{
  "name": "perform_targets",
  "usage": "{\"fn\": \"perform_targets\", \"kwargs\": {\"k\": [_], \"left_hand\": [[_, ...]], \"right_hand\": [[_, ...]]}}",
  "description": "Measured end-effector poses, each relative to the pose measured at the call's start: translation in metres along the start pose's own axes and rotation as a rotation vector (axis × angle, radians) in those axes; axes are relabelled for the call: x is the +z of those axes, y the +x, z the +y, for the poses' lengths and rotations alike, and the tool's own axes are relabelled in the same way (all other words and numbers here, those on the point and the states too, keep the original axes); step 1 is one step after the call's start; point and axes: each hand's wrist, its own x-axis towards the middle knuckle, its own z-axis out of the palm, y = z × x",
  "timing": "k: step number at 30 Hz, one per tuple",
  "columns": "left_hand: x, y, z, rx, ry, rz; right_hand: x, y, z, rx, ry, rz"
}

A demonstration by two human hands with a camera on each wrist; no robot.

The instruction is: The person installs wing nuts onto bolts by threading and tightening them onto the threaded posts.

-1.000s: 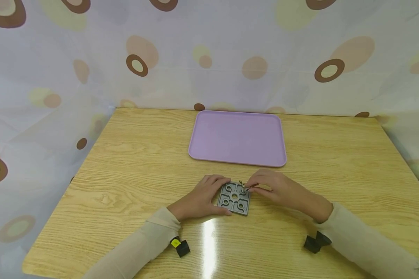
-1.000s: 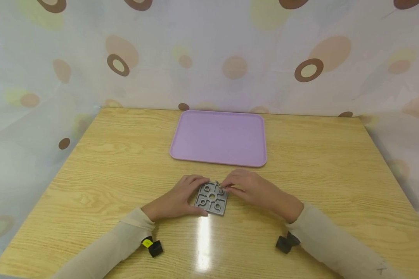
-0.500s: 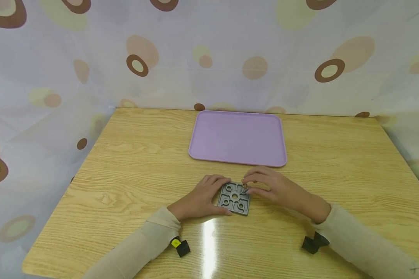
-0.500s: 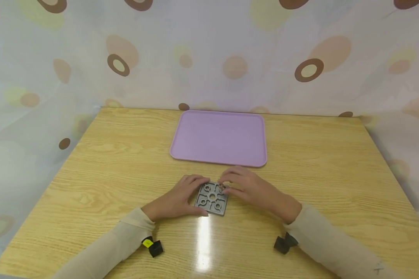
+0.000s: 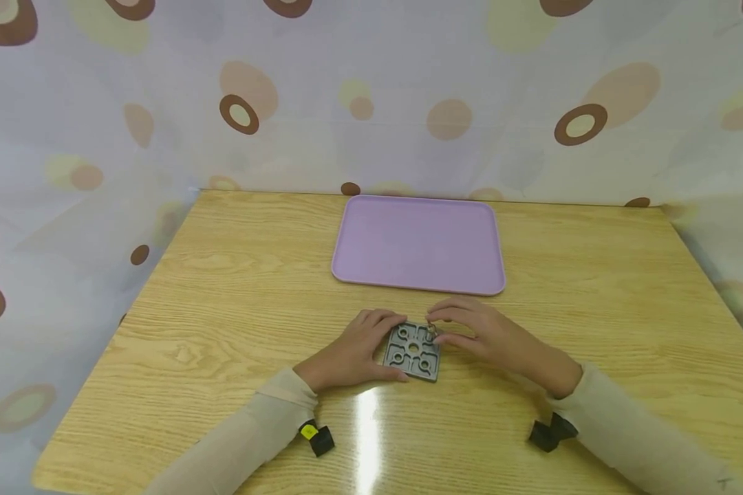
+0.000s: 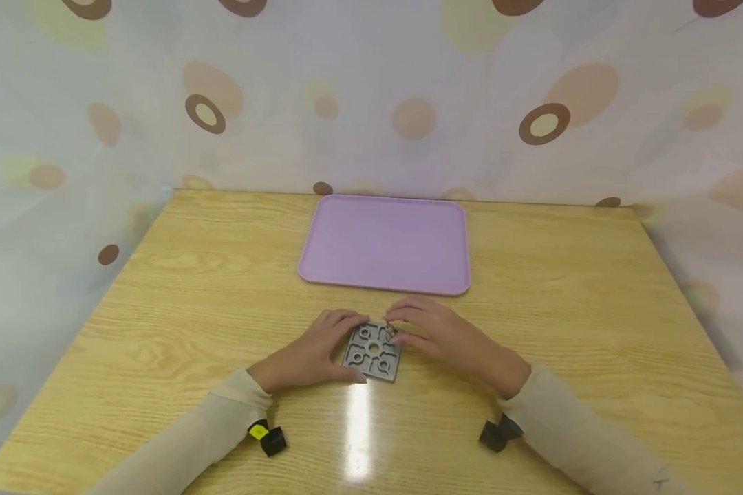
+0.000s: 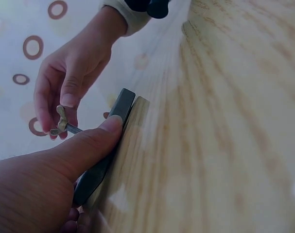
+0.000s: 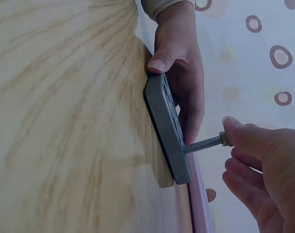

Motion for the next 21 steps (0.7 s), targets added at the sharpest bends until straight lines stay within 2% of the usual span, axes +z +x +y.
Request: {"fn": "perform_targets", "kwargs": {"k": [12, 21], "left_hand": [[-0.002, -0.007, 0.003, -0.011, -0.010, 0.005], [-0.004, -0.014, 0.005, -0.024, -0.015, 0.013]], "right_hand": [[0.005, 0.004, -0.007, 0.040, 0.019, -0.011], [0.006, 0.005, -0.009, 0.047, 0.005, 0.021]]}}
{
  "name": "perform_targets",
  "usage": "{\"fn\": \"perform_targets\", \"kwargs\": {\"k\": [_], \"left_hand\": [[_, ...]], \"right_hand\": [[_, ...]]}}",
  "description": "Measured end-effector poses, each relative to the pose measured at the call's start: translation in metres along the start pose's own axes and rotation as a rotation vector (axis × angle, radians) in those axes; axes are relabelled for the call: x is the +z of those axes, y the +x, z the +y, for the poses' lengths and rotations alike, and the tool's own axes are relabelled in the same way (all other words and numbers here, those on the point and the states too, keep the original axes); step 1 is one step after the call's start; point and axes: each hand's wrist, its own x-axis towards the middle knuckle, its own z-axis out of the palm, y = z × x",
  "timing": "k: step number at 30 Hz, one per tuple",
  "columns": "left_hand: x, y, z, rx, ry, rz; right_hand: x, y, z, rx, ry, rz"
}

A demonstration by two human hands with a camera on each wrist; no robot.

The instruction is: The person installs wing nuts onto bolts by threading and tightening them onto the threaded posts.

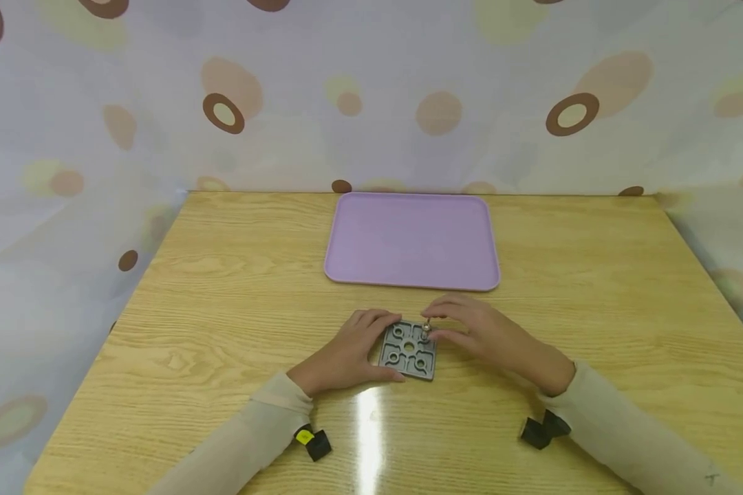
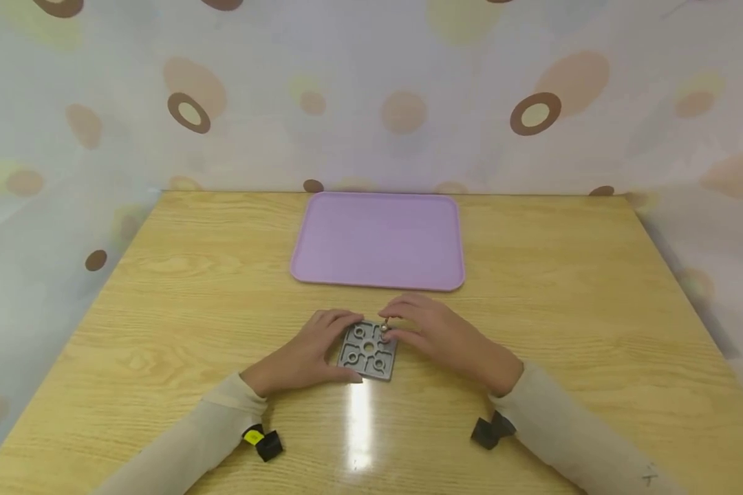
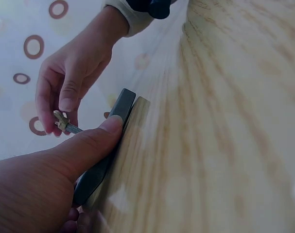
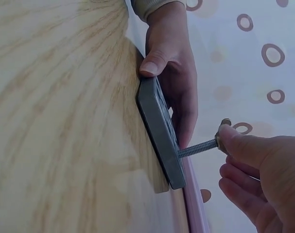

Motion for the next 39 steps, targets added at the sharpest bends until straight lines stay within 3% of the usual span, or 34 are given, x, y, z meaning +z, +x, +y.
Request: {"fn": "perform_targets", "kwargs": {"k": [8, 17, 39], "left_hand": [[0.001, -0.006, 0.001, -0.007, 0.000, 0.004], [0.002, -0.008, 0.004, -0.007, -0.003, 0.014], [0.003, -0.005, 0.018, -0.009, -0.013, -0.005]], "right_hand": [[-0.004, 0.000, -0.003, -0.002, 0.018, 0.007], [-0.009, -0.001, -0.003, -0.067, 0.043, 0.008], [-0.013, -0.014, -0.009, -0.008, 0.100, -0.030]]}}
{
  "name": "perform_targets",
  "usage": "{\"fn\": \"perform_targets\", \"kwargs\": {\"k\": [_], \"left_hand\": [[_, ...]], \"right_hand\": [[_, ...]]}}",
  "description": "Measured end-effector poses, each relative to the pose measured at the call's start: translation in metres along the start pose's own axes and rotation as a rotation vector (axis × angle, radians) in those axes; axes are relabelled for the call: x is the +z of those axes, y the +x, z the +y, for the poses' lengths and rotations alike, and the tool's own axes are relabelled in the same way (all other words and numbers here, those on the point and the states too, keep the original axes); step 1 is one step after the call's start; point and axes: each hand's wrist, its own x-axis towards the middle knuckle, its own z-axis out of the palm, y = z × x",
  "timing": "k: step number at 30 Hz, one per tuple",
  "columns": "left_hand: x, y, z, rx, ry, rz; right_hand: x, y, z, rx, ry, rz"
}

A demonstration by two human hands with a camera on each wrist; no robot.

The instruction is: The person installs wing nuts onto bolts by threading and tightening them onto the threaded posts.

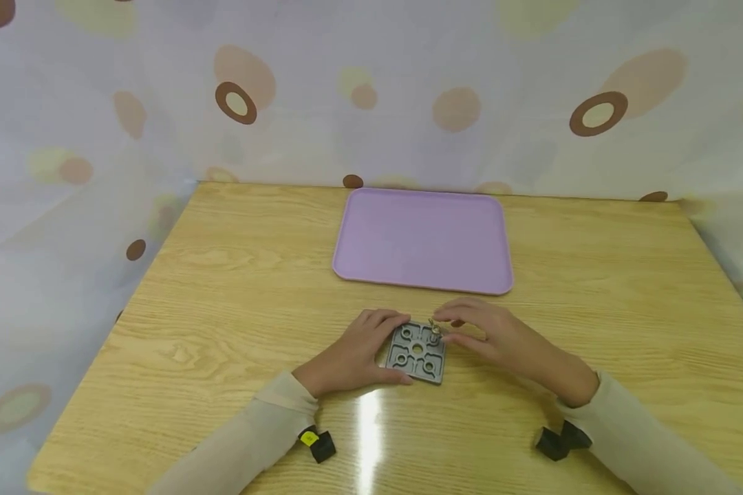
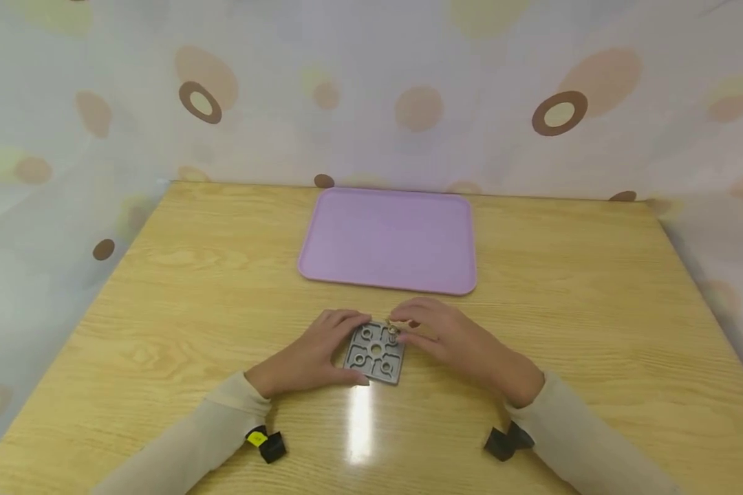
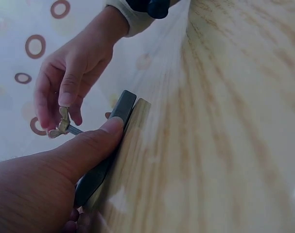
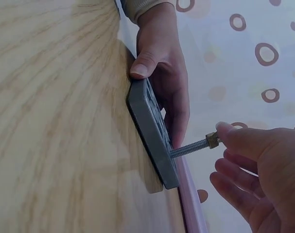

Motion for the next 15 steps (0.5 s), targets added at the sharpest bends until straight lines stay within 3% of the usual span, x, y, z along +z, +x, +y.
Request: {"fn": "perform_targets", "kwargs": {"k": [8, 15], "left_hand": [[-0.0007, 0.0021, 0.0008, 0.006, 0.020, 0.000], [-0.0005, 0.0006, 0.0018, 0.012, 0.018, 0.001]], "right_hand": [[0.0008, -0.0014, -0.0030, 0.075, 0.003, -0.030], [0.0025, -0.0012, -0.0036, 0.078, 0.003, -0.026]]}}
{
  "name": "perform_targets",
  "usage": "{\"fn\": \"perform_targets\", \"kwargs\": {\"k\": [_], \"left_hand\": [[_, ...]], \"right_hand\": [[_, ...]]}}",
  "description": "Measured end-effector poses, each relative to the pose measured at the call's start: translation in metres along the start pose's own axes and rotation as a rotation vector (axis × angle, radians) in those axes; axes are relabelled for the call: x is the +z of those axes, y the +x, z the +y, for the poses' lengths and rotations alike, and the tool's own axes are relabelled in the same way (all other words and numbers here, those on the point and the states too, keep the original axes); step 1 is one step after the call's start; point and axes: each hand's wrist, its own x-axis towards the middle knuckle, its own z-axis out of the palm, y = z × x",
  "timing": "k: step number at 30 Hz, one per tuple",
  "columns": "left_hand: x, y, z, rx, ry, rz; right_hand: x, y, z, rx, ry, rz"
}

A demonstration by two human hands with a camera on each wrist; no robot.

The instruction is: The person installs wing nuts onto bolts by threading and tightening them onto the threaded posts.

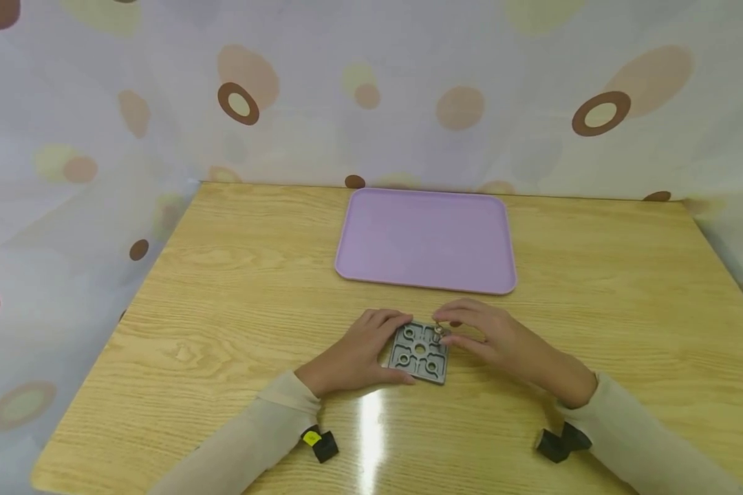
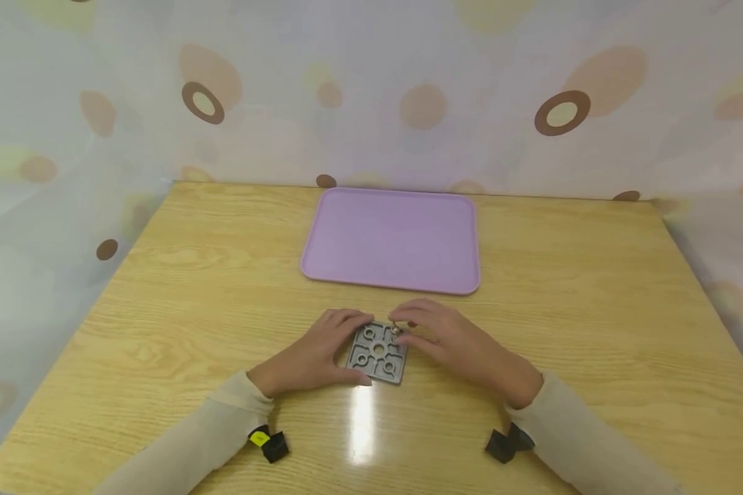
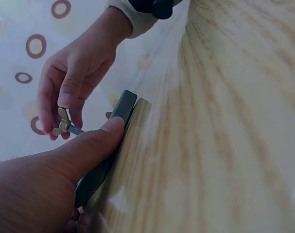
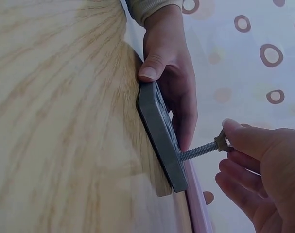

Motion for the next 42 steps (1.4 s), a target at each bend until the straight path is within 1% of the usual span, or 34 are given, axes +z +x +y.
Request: {"fn": "perform_targets", "kwargs": {"k": [3, 13, 18, 20, 24, 30, 34, 40, 42], "left_hand": [[0.0000, -0.0004, 0.0003, 0.000, -0.001, -0.002], [-0.0012, 0.0009, -0.0028, -0.007, 0.009, 0.004], [-0.0001, 0.0010, -0.0056, -0.004, 0.022, 0.014], [0.0003, 0.0004, -0.0061, -0.004, 0.022, 0.017], [-0.0010, -0.0020, -0.0060, -0.016, 0.019, 0.013], [-0.0047, -0.0062, -0.0039, -0.031, 0.006, -0.004], [-0.0055, -0.0060, -0.0030, -0.032, 0.003, -0.002], [-0.0040, -0.0044, 0.0002, -0.028, 0.008, 0.006], [-0.0035, -0.0038, 0.0019, -0.025, 0.006, 0.002]], "right_hand": [[-0.0004, -0.0006, 0.0001, -0.008, -0.023, 0.015], [-0.0035, 0.0025, 0.0052, -0.073, -0.099, 0.079], [-0.0047, 0.0061, 0.0051, -0.116, -0.088, 0.099], [-0.0053, 0.0070, 0.0048, -0.123, -0.078, 0.096], [-0.0057, 0.0077, 0.0039, -0.106, -0.067, 0.082], [-0.0054, 0.0079, 0.0016, -0.081, -0.032, 0.035], [-0.0063, 0.0087, 0.0011, -0.097, -0.017, 0.023], [-0.0080, 0.0073, -0.0020, -0.138, 0.009, 0.032], [-0.0079, 0.0058, -0.0035, -0.132, 0.017, 0.028]]}}
